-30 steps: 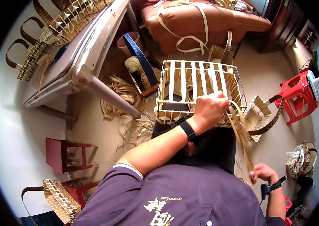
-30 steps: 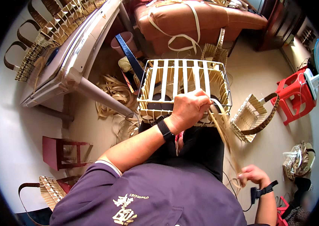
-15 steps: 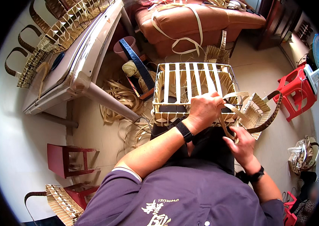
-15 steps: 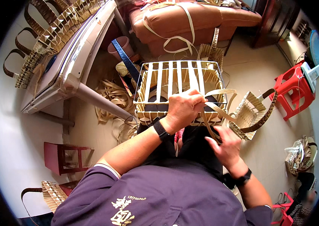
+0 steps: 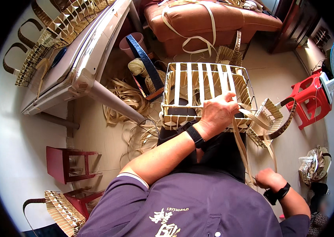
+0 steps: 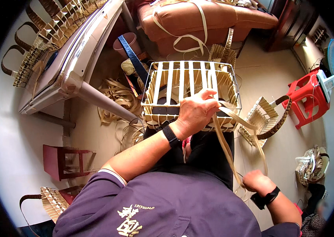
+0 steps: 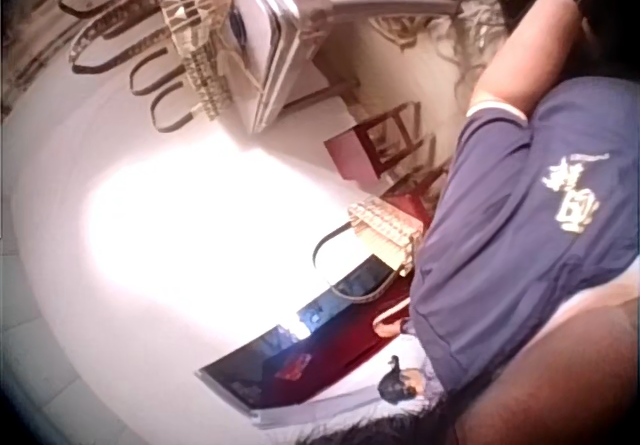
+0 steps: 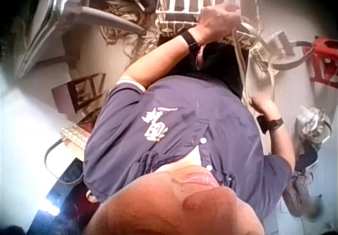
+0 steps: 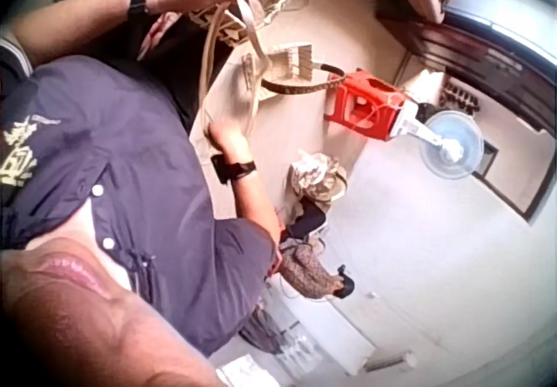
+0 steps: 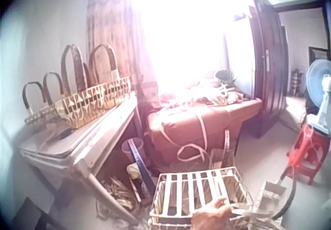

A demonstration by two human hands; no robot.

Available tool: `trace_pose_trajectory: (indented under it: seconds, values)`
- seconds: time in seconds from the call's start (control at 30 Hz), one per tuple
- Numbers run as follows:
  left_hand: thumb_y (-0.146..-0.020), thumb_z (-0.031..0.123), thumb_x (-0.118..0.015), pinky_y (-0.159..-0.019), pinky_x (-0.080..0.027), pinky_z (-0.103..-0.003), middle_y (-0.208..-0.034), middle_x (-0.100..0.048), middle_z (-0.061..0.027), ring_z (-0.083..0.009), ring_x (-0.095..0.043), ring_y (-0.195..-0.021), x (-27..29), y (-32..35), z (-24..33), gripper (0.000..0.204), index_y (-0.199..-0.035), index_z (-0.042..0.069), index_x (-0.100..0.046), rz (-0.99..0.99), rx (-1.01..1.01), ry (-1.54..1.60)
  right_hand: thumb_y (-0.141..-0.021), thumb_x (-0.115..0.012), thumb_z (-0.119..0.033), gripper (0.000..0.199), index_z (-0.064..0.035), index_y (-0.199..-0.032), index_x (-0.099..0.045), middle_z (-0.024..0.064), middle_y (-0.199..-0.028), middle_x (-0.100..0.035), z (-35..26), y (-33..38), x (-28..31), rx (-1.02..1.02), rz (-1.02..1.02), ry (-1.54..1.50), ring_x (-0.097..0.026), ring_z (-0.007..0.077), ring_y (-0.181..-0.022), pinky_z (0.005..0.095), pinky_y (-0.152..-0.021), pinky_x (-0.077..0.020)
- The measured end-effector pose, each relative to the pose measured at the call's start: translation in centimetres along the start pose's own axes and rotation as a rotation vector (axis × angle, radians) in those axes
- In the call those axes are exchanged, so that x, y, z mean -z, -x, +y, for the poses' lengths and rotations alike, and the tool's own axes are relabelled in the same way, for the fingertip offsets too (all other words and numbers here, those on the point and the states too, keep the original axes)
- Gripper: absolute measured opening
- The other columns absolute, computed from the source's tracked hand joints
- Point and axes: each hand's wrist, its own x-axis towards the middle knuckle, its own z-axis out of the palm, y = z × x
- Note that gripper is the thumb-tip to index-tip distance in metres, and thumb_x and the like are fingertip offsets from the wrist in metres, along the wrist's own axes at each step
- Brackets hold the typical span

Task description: The person weaves a basket by hand, threading long bamboo strips through a rectangular frame and securing them by bending and tucking the ends.

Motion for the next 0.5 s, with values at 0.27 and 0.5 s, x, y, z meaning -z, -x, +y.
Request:
trace_pose_trajectory:
  seconds: [0.27,0.5]
  values:
    - [-0.099,0.027,-0.078,-0.071,-0.06,-0.04,-0.102,-0.08,-0.0018,-0.0274,-0.077,-0.083,-0.9,-0.1,-0.1,0.016,-0.091,0.013,-0.079,-0.056,0.003,-0.015,-0.09,-0.09,-0.043,0.062,0.0002,-0.129,-0.07,0.0232,-0.119,-0.078,-1.8,-1.9,14.1,0.1,0.811,-1.017,-0.075,0.0416,-0.109,0.0449,-0.096,-0.0594]
    - [-0.099,0.027,-0.079,-0.071,-0.061,-0.042,-0.106,-0.08,-0.0026,-0.0285,-0.078,-0.084,-0.6,0.2,-0.5,0.015,-0.093,0.014,-0.08,-0.06,0.031,-0.02,-0.11,-0.067,-0.022,0.021,-0.0021,-0.117,-0.064,0.012,-0.081,-0.07,-6.5,-7.6,18.4,0.203,1.023,-1.272,-0.067,0.0231,-0.068,0.0397,-0.066,-0.0535]
